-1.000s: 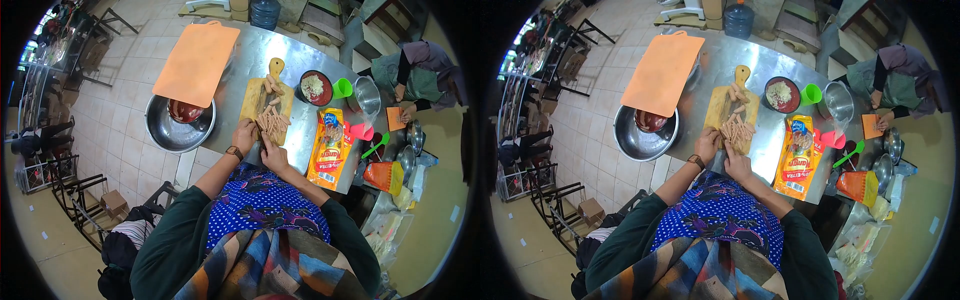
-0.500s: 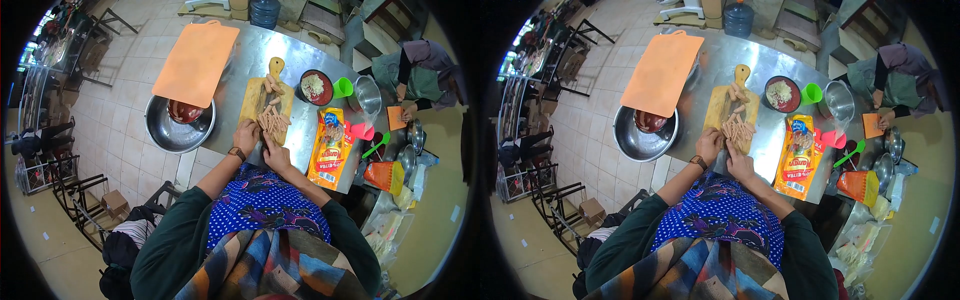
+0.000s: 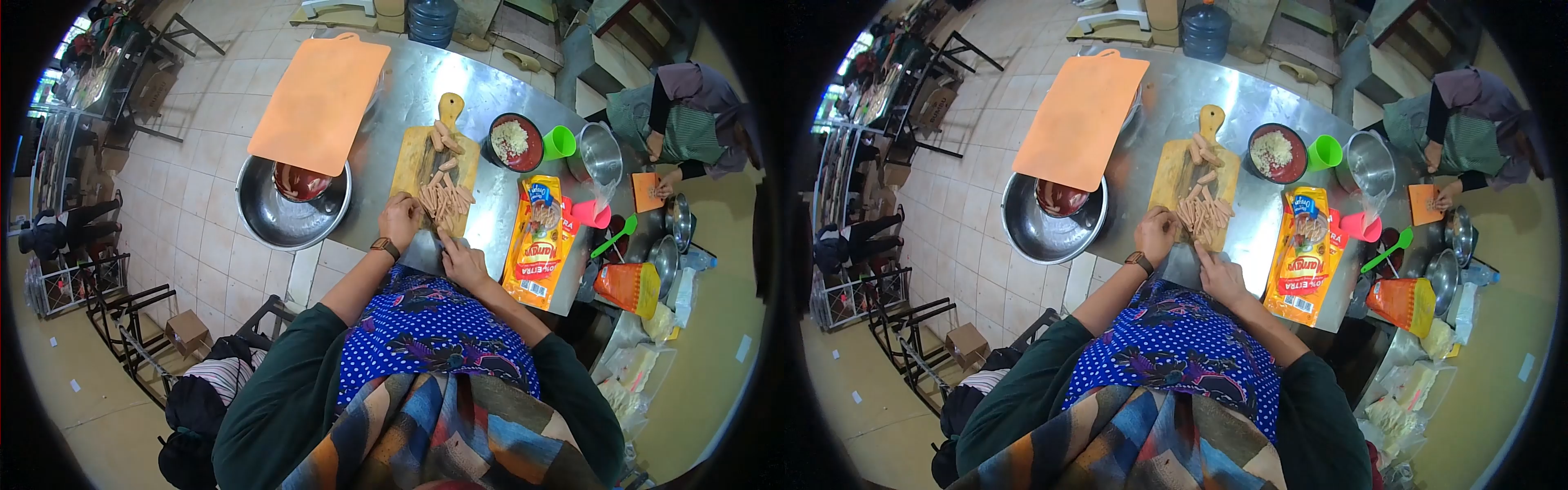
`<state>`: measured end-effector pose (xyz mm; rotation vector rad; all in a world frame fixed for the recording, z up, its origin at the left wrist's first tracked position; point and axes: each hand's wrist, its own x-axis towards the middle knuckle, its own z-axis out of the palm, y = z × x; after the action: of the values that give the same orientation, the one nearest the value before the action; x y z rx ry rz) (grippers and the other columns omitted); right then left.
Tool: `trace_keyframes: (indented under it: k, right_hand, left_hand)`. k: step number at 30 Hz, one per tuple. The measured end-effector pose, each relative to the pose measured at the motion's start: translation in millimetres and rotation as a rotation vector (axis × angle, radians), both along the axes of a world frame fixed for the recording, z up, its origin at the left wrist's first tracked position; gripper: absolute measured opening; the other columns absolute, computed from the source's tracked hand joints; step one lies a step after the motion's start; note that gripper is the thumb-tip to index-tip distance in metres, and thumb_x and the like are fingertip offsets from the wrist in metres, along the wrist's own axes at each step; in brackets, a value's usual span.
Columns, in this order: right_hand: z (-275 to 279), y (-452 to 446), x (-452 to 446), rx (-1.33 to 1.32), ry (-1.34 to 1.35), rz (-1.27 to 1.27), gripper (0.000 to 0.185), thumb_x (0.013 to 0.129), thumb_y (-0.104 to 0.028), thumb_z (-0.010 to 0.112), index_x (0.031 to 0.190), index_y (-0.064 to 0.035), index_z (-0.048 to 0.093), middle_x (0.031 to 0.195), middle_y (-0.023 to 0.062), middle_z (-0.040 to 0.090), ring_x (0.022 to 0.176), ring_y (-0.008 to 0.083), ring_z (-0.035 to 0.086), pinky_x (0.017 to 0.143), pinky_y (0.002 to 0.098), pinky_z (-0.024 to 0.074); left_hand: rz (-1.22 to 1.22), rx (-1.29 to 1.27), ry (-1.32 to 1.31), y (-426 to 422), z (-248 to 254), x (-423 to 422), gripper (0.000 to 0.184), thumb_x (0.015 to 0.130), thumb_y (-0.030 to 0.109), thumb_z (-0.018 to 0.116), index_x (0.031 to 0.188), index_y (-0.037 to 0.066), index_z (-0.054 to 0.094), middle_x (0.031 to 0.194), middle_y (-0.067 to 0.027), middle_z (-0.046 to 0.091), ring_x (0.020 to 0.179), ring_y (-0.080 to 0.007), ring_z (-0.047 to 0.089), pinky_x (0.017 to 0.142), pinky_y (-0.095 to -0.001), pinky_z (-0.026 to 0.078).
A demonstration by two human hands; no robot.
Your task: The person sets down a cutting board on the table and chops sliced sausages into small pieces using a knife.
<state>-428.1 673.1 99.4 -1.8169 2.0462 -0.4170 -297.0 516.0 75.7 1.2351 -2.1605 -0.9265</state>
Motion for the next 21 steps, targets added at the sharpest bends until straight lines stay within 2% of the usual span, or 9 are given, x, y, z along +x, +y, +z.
trace_keyframes:
  k: [2, 4, 13, 19, 21]
  right_hand:
    - [2, 1, -1, -0.007, -0.016, 0.003, 0.066, 0.082, -0.015, 0.059, 0.145, -0.0134, 0.041, 0.084, 0.0173, 0.065, 0.061, 0.0348, 0.064, 0.055, 0.0451, 0.0532]
    - [1, -5, 2, -0.057, -0.038, -0.019, 0.065, 0.082, -0.016, 0.060, 0.145, -0.0147, 0.041, 0.085, 0.0167, 0.065, 0.059, 0.0346, 0.063, 0.054, 0.0445, 0.0530]
    - [-9, -39, 4, -0.121, -0.032, 0.022, 0.065, 0.081, -0.015, 0.060, 0.144, -0.0138, 0.042, 0.084, 0.0178, 0.065, 0.062, 0.0353, 0.064, 0.054, 0.0459, 0.0527]
    - [-2, 9, -4, 0.033, -0.073, -0.004, 0.063, 0.083, -0.017, 0.060, 0.144, -0.0135, 0.042, 0.083, 0.0176, 0.066, 0.061, 0.0359, 0.064, 0.055, 0.0472, 0.0523]
    - [-2, 15, -5, -0.011, -0.081, -0.025, 0.062, 0.084, -0.019, 0.060, 0.143, -0.0137, 0.043, 0.082, 0.0169, 0.066, 0.061, 0.0358, 0.064, 0.055, 0.0466, 0.0523]
  left_hand:
    - [0.004, 0.057, 0.006, -1, -1, 1, 0.006, 0.077, 0.008, 0.067, 0.082, 0.007, 0.071, 0.092, -0.0069, 0.065, 0.084, -0.0269, 0.065, 0.073, -0.0369, 0.052]
    - [0.005, -0.008, 0.005, -1, -2, 2, 0.003, 0.077, 0.009, 0.069, 0.079, 0.007, 0.071, 0.092, -0.0061, 0.065, 0.082, -0.0250, 0.065, 0.072, -0.0360, 0.052]
    - [0.023, -0.027, 0.011, -2, -10, 2, 0.003, 0.077, 0.009, 0.069, 0.079, 0.007, 0.070, 0.091, -0.0058, 0.065, 0.081, -0.0252, 0.065, 0.071, -0.0370, 0.052]
    - [0.021, -0.044, 0.013, -3, -5, 1, 0.005, 0.078, 0.008, 0.068, 0.082, 0.007, 0.068, 0.091, -0.0072, 0.065, 0.081, -0.0282, 0.064, 0.070, -0.0387, 0.052]
    - [0.005, -0.053, -0.009, -8, -3, 0, 0.006, 0.078, 0.008, 0.067, 0.084, 0.007, 0.068, 0.091, -0.0082, 0.065, 0.082, -0.0299, 0.064, 0.071, -0.0400, 0.052]
